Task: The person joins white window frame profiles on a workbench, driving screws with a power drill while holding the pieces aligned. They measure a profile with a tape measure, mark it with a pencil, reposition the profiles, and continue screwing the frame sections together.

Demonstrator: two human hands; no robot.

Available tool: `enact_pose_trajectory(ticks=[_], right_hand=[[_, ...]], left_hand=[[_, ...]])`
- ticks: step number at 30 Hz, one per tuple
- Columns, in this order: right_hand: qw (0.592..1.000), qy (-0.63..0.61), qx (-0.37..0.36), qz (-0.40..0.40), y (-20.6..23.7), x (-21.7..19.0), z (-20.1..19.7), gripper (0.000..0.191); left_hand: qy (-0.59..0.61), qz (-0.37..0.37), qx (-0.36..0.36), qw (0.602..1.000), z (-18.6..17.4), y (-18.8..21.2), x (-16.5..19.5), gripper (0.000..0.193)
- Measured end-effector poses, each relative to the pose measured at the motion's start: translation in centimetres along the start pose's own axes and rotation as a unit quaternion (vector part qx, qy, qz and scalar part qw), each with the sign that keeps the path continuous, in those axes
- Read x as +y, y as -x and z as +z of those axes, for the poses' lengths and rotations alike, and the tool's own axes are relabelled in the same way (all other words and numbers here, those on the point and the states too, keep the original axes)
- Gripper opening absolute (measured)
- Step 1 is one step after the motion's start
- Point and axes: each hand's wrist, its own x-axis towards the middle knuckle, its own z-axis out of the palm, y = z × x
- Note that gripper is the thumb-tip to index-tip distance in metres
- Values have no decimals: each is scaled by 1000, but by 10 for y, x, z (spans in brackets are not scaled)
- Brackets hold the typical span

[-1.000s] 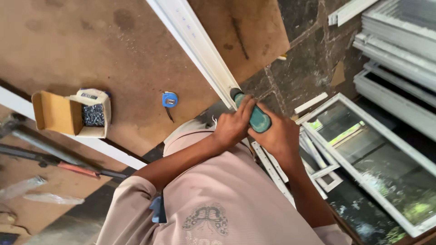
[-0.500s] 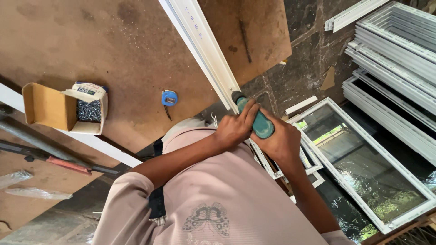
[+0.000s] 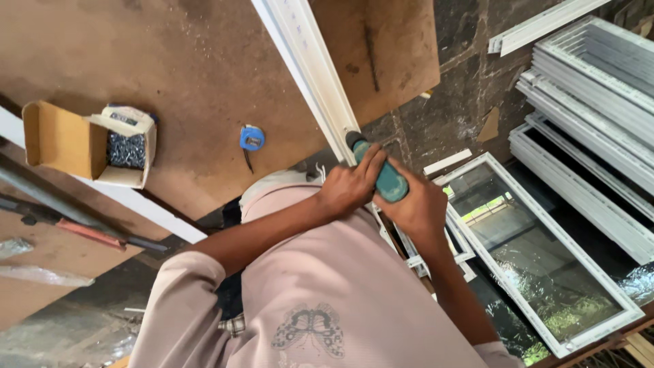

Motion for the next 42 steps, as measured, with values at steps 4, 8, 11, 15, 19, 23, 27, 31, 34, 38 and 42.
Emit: enact_pose_trajectory(ticks=[4,8,11,15,19,23,27,31,34,38,42], right_hand=[[1000,13,-6,18,6,-1,2,67],[981,158,-45,-105,10,1,0,71],[935,252,-28,-247,14,9,-6,77],[975,140,-24,-171,34,28,-15,71],[993,72,6,-96,72,46,-15,71],[998,-32,25,57,114,75,-8,70],[975,-59,45,208,157,122,-2,68],[947,4,9,322,205,160,7,67],[945,15,-18,328,226,169,17,65],[944,23,-91,317,228,163,30,68],[953,-125,-69,266,224,150,33,70]], left_hand=[[14,7,-11,1000,4,4,1,73],[24,-38,-38,998,6,11,-1,84],[-22,-39,-100,994,-4,14,-22,78],[-292,9,-111,950,-39,2,-85,69],[-412,92,-67,904,-56,-44,-139,71],[-450,175,-71,873,-45,-66,-160,52],[-478,178,-65,858,-17,-67,-160,38],[-488,192,-43,850,23,-54,-144,54],[-477,189,-38,858,57,-47,-119,51],[-367,150,-40,917,90,-37,-79,55],[-14,-73,-71,995,100,5,-51,55]])
